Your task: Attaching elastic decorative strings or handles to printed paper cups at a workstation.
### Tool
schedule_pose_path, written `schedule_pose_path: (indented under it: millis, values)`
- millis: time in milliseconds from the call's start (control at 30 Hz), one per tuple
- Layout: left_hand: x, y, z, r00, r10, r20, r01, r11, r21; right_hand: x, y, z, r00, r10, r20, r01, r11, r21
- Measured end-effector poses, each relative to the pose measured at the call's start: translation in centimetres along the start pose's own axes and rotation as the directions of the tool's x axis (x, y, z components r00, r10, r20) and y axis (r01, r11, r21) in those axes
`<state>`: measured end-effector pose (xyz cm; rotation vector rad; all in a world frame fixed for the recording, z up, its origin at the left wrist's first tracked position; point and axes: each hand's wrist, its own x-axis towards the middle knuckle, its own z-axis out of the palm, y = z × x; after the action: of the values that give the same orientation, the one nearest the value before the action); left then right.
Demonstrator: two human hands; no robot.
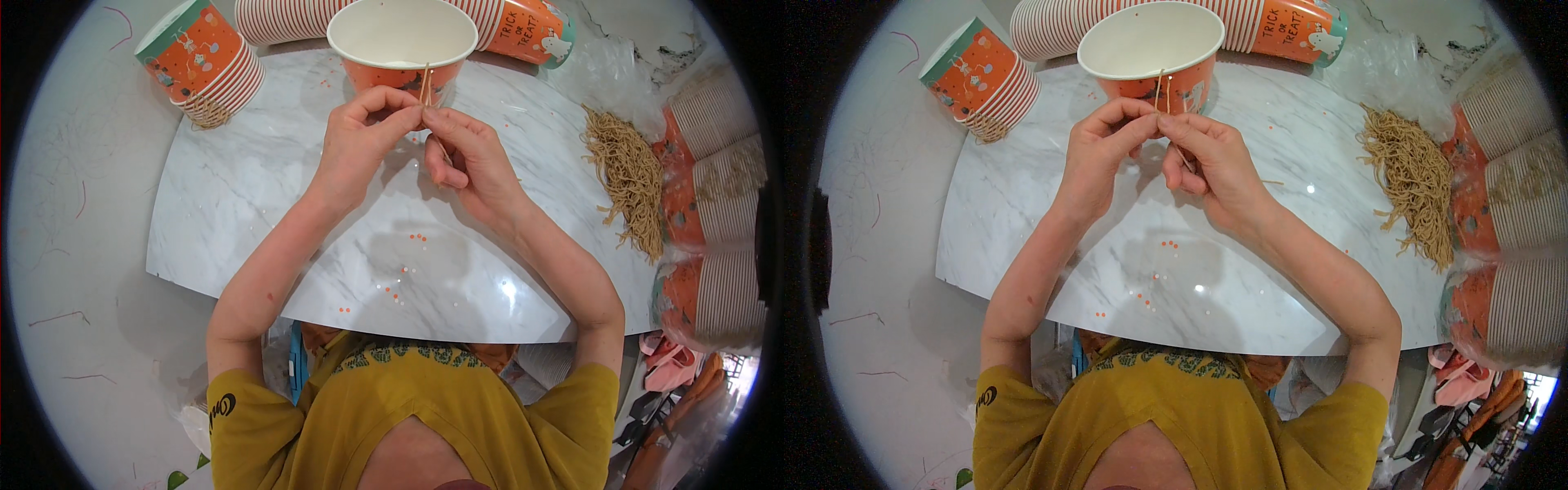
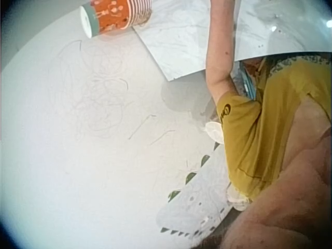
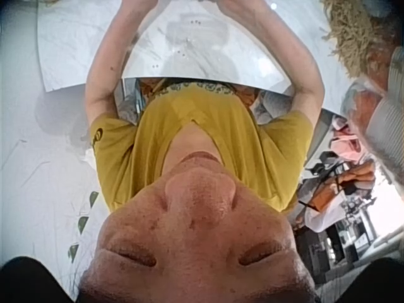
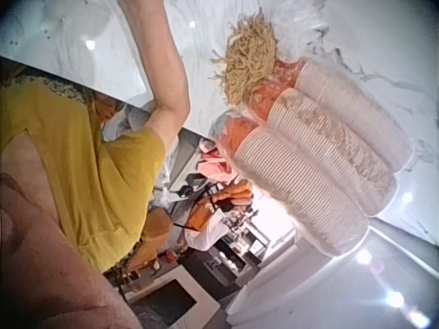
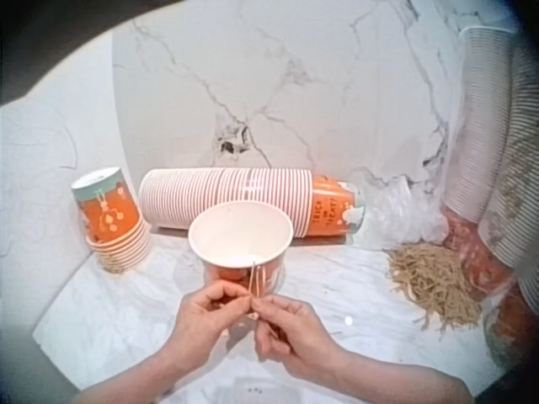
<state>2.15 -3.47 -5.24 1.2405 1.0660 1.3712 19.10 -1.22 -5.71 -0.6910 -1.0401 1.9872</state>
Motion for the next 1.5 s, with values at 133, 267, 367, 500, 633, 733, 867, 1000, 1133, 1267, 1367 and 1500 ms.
schedule_pose_path:
  millis: [133,267,367,500,633,733,867,1000,1133,1267,1367,1500]
  values:
    - [0.2,-0.3,-0.3,0.996,-0.089,0.006,0.09,0.989,-0.12,0.0,0.0,0.2,1.0,0.01,0.003,-0.01,1.0,0.014]
    - [0.2,-0.4,-0.3,0.995,-0.102,0.018,0.104,0.979,-0.173,-0.1,0.2,0.0,1.0,0.016,0.008,-0.016,1.0,0.003]
    - [0.3,-0.6,-0.7,0.997,-0.083,-0.003,0.081,0.982,-0.168,-0.2,0.2,0.2,0.999,0.034,0.003,-0.034,0.999,0.005]
    - [0.3,-0.3,-0.8,0.996,-0.091,-0.006,0.089,0.983,-0.158,-0.3,0.1,0.3,0.999,0.039,0.004,-0.039,0.999,-0.008]
    - [0.4,-0.3,-0.8,0.995,-0.097,-0.006,0.095,0.984,-0.15,-0.3,0.3,0.0,0.998,0.066,0.009,-0.066,0.997,0.036]
    - [0.5,-0.5,-1.1,0.995,-0.098,0.009,0.099,0.984,-0.147,-0.3,0.2,0.2,0.999,0.039,0.008,-0.039,0.999,-0.011]
    - [0.3,-0.3,-1.0,0.993,-0.113,0.038,0.118,0.982,-0.146,-0.2,0.3,0.2,1.0,0.002,-0.004,-0.003,0.995,-0.099]
    - [0.3,-0.4,-1.1,0.994,-0.106,0.015,0.107,0.983,-0.15,-0.4,0.5,0.3,1.0,-0.015,0.007,0.016,0.987,-0.16]
    - [0.3,-0.4,-1.1,0.994,-0.11,0.021,0.111,0.982,-0.15,-0.6,0.6,0.4,0.999,-0.047,0.018,0.05,0.985,-0.163]
    - [0.1,0.2,-0.5,0.993,-0.114,-0.008,0.112,0.986,-0.123,-0.3,0.3,0.9,1.0,-0.023,-0.016,0.021,0.994,-0.112]
    - [0.1,0.1,-0.5,0.994,-0.111,-0.012,0.108,0.985,-0.137,0.0,0.5,0.7,1.0,-0.019,-0.017,0.017,0.994,-0.111]
    - [0.6,-0.6,-1.3,0.995,-0.094,-0.034,0.088,0.983,-0.161,-0.1,0.6,0.6,1.0,-0.031,0.002,0.031,0.99,-0.136]
